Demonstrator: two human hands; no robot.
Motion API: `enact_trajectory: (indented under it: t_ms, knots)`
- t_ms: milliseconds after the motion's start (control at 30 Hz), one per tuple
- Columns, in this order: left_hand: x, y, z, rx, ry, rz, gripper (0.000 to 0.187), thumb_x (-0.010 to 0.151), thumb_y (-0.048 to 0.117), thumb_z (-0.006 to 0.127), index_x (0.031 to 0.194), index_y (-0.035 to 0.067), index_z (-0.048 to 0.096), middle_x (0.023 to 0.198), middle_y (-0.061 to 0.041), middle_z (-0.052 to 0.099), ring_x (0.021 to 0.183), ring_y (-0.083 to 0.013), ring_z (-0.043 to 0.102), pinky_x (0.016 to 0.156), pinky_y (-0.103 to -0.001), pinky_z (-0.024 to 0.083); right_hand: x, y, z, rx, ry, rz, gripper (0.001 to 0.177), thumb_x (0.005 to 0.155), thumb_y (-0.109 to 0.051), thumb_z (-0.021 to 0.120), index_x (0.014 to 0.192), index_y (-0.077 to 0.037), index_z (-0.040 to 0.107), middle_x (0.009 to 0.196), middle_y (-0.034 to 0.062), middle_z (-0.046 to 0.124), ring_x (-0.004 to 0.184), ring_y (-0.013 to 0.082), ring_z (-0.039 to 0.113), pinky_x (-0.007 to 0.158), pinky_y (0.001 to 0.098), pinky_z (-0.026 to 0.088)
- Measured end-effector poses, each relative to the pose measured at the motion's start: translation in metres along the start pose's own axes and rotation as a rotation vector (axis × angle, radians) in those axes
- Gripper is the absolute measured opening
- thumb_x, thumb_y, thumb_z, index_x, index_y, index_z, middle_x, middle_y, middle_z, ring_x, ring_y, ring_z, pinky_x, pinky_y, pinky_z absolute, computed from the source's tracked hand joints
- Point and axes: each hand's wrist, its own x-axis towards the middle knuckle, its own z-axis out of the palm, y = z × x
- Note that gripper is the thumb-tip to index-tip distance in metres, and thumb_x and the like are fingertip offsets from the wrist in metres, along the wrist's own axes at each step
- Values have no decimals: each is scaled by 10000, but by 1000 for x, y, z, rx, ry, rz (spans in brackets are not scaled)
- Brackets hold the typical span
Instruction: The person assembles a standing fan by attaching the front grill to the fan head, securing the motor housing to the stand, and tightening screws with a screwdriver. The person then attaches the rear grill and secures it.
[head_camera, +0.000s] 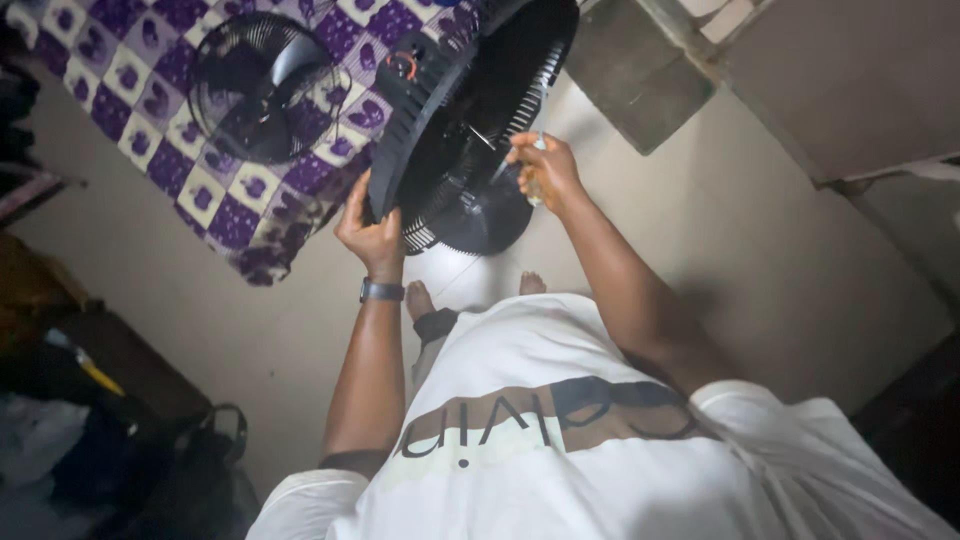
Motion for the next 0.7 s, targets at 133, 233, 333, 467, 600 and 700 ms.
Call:
enact_trajectory:
  t_ms: [133, 233, 333, 467, 600, 700]
  knots:
    - [-9, 3, 10, -35, 72, -34, 460, 822, -81, 644, 1282, -77, 659, 1225, -137, 708, 1152, -201, 682, 1062, -337, 523, 32, 4, 12, 27, -110, 33, 337, 892, -39, 656, 1225, -12, 612, 868, 130, 712, 508, 156, 593, 441, 311, 519]
    - [-10, 4, 13, -16, 106, -5, 454, 818, -98, 627, 1270, -80, 670, 1228, -142, 711, 1159, -208, 684, 1066, -338, 522, 54, 9, 24, 76, -145, 37, 375, 880, -66, 604, 1254, -34, 592, 825, 139, 703, 479, 175, 598, 415, 329, 518]
    - [-12, 3, 16, -4, 124, -19, 429, 843, -103, 642, 1270, -82, 676, 1214, -141, 719, 1135, -204, 687, 1052, -333, 531, 67, 19, 27, 56, -133, 54, 399, 886, -87, 568, 1279, -26, 601, 803, 141, 706, 465, 183, 592, 400, 333, 512]
    - [-2, -1, 21, -85, 109, 26, 471, 808, -111, 607, 1274, -78, 665, 1229, -140, 710, 1153, -205, 679, 1066, -332, 519, 83, 20, 25, 29, -136, 113, 448, 878, -120, 545, 1320, -60, 586, 806, 126, 713, 446, 184, 575, 377, 351, 498]
    - [2, -4, 19, -52, 112, 61, 481, 783, -115, 607, 1260, -72, 659, 1236, -143, 701, 1162, -210, 674, 1074, -336, 516, 93, 16, 22, 97, -131, 140, 367, 906, -172, 552, 1256, -80, 608, 822, 121, 717, 468, 192, 571, 407, 362, 487]
    - [3, -6, 19, -65, 132, 28, 461, 810, -108, 629, 1268, -71, 667, 1212, -141, 713, 1125, -205, 686, 1050, -332, 530, 104, 6, 20, 225, -137, 182, 216, 892, -179, 578, 1096, -124, 624, 813, 117, 711, 500, 201, 561, 454, 375, 485]
